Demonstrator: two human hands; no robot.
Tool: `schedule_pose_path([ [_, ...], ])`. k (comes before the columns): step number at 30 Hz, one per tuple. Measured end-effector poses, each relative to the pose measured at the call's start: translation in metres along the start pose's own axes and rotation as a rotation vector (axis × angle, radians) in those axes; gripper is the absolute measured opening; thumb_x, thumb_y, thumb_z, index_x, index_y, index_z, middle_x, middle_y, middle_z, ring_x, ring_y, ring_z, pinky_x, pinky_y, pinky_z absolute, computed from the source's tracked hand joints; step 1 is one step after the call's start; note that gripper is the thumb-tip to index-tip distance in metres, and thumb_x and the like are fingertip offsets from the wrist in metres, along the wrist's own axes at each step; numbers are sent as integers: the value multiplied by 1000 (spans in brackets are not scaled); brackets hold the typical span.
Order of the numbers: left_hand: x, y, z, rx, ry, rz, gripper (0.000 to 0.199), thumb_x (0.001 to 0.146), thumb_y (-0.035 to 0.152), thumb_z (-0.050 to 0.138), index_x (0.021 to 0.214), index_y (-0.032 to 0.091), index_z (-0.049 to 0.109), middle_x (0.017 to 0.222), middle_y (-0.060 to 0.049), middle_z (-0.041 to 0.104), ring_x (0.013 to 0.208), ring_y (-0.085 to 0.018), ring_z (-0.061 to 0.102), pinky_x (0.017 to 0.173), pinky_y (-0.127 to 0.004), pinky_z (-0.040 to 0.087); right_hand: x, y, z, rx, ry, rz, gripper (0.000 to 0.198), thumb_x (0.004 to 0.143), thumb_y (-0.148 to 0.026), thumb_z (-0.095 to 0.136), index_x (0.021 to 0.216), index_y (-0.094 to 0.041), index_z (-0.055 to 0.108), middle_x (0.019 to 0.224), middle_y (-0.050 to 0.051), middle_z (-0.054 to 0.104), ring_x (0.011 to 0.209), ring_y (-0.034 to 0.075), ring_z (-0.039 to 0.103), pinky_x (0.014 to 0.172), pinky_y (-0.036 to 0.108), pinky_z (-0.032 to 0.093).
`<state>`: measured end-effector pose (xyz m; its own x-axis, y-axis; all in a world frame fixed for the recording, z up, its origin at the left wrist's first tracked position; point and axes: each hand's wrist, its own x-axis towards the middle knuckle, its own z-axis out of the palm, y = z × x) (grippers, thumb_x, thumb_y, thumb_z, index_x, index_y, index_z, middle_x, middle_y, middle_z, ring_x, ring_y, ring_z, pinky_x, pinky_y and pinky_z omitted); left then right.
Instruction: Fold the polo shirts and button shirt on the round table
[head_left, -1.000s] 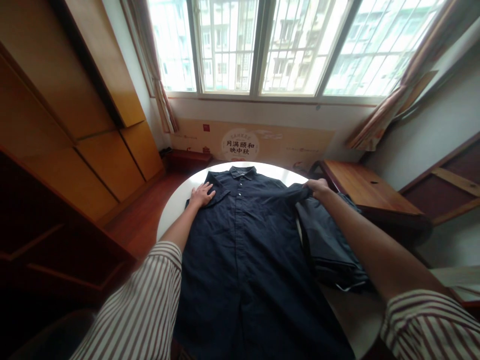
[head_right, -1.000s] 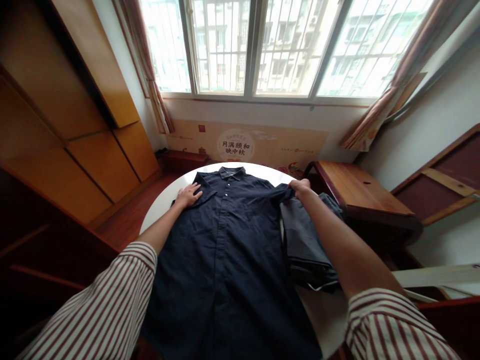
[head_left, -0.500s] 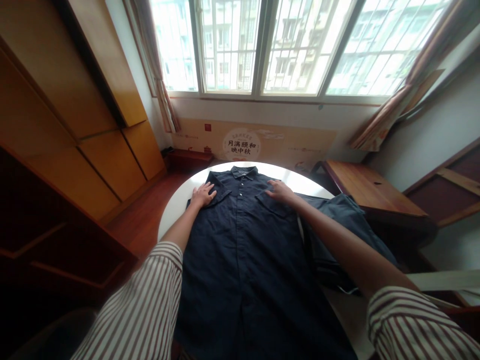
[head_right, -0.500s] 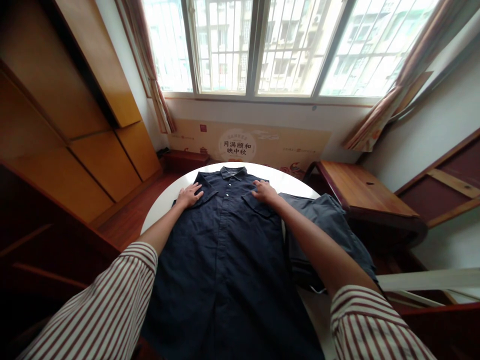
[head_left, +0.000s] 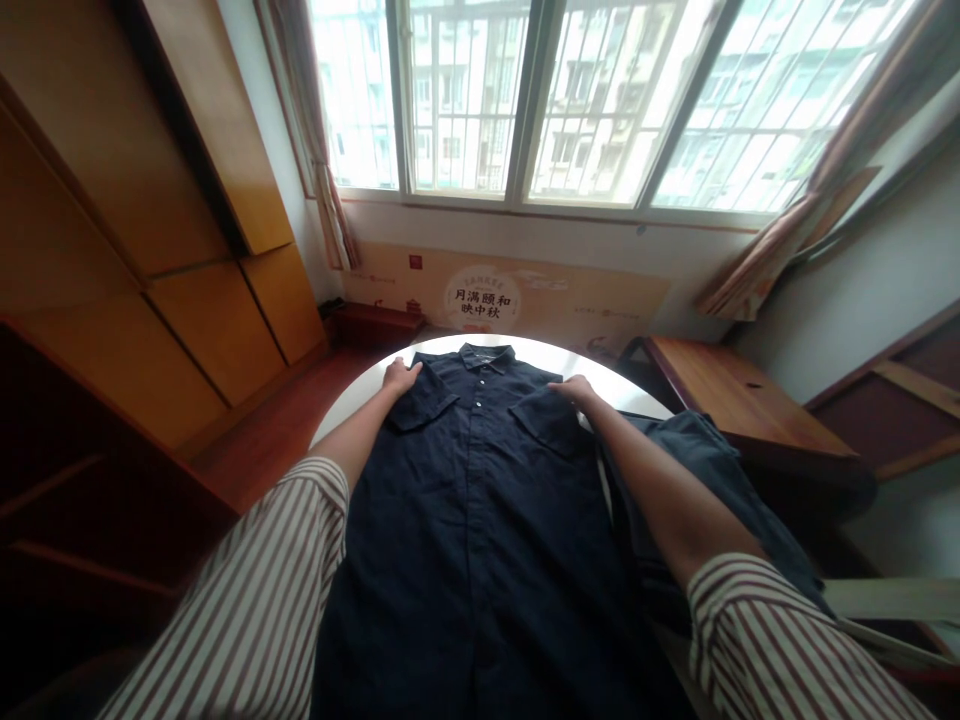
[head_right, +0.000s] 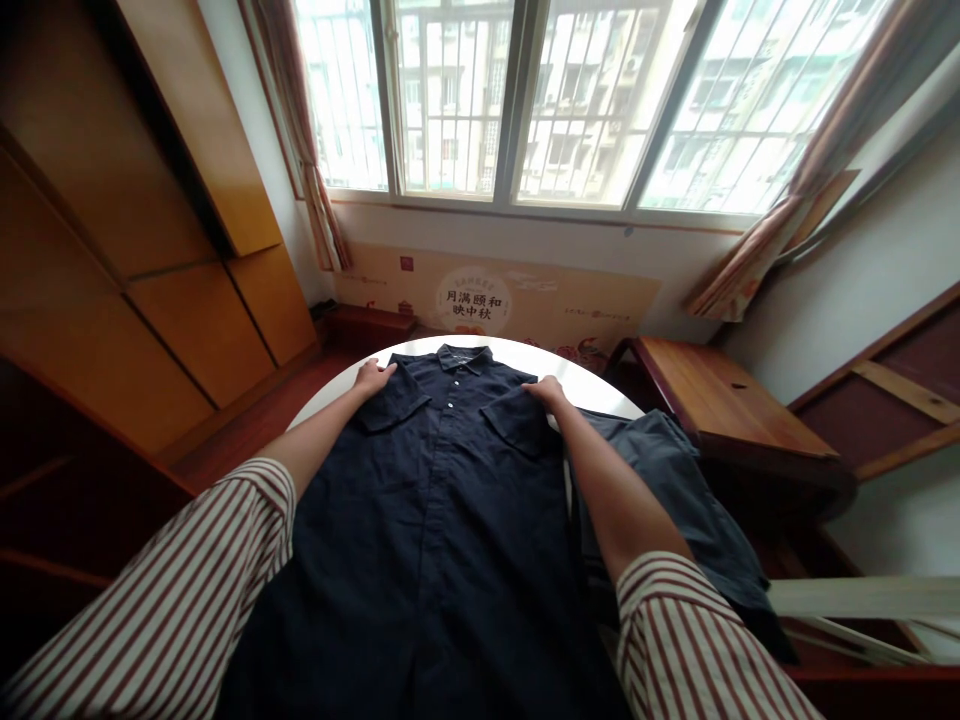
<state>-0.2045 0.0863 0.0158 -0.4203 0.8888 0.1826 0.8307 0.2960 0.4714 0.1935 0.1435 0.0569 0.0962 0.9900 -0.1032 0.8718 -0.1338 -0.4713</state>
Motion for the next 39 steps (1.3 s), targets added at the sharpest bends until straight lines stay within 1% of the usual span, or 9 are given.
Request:
schedule_pose_path([
  [7, 22, 2, 7, -127, -2, -59, 34, 92, 40, 57, 106, 17, 76, 108, -11, 76, 102, -25, 71, 85, -27, 53, 22, 2, 0, 37, 35, 2, 36, 78, -37, 77, 89, -3, 73, 79, 16, 71, 73, 23, 68, 62, 29, 54],
  [15, 43, 1, -6, -167, 117, -44, 39, 97, 32, 45, 117, 13, 72, 116, -12, 73, 107, -24, 68, 89, -26, 51, 35, -14, -13, 3, 241, -111, 35, 91, -25, 55, 115, -5, 70, 112, 19, 71, 108, 24, 66, 94, 28, 49],
  [20, 25, 7, -15, -115, 106, -8, 39, 92, 28, 54, 124, 11, 67, 121, -18, 67, 114, -29, 63, 100, -36, 48, 22, -29, -9, -110, 151, -129, 50, 86, -32, 68, 124, 0, 62, 123, 26, 63, 117, 34, 60, 96, 38, 48],
  [24, -35, 8, -40, -73, 20, 303, 35, 91, 26, 55, 123, 17, 65, 122, -12, 62, 115, -24, 60, 106, -34, 45, -36, -34, -8, -283, 62, -370, 62, 82, -33, 74, 133, -4, 55, 132, 25, 56, 120, 35, 57, 100, 39, 46],
  [27, -114, -1, -70, -93, -143, 643, 26, 96, 31, 50, 113, 21, 67, 111, -9, 64, 107, -21, 62, 100, -33, 49, -110, -25, -23, -436, -75, -720, 46, 89, -37, 66, 125, -10, 61, 119, 19, 63, 109, 31, 63, 95, 38, 49],
  [30, -208, -17, -104, -140, -324, 834, 25, 101, 32, 45, 105, 22, 68, 103, -7, 65, 99, -19, 62, 93, -32, 51, -198, -1, -42, -389, -155, -930, 36, 93, -38, 59, 119, -15, 66, 114, 16, 65, 104, 28, 65, 91, 37, 52],
  [33, -291, -40, -131, -116, -470, 915, 21, 97, 35, 56, 112, 27, 68, 108, -7, 67, 103, -20, 62, 94, -32, 51, -279, 33, -48, -295, -213, -978, 33, 98, -38, 51, 117, -19, 69, 108, 14, 69, 94, 26, 68, 84, 38, 56],
  [36, -346, -74, -140, -32, -517, 921, 56, 80, 41, 77, 132, 34, 60, 129, -7, 64, 120, -26, 56, 103, -39, 49, -336, 73, -32, -189, -245, -1012, 39, 95, -42, 55, 128, -26, 67, 118, 14, 69, 103, 28, 68, 87, 41, 58],
  [39, -371, -113, -136, 85, -475, 901, 81, 74, 23, 79, 146, 40, 47, 143, -6, 56, 129, -30, 52, 106, -46, 48, -368, 112, -7, -182, -258, -1071, 66, 86, -54, 65, 146, -28, 52, 142, 15, 57, 128, 36, 56, 100, 52, 54],
])
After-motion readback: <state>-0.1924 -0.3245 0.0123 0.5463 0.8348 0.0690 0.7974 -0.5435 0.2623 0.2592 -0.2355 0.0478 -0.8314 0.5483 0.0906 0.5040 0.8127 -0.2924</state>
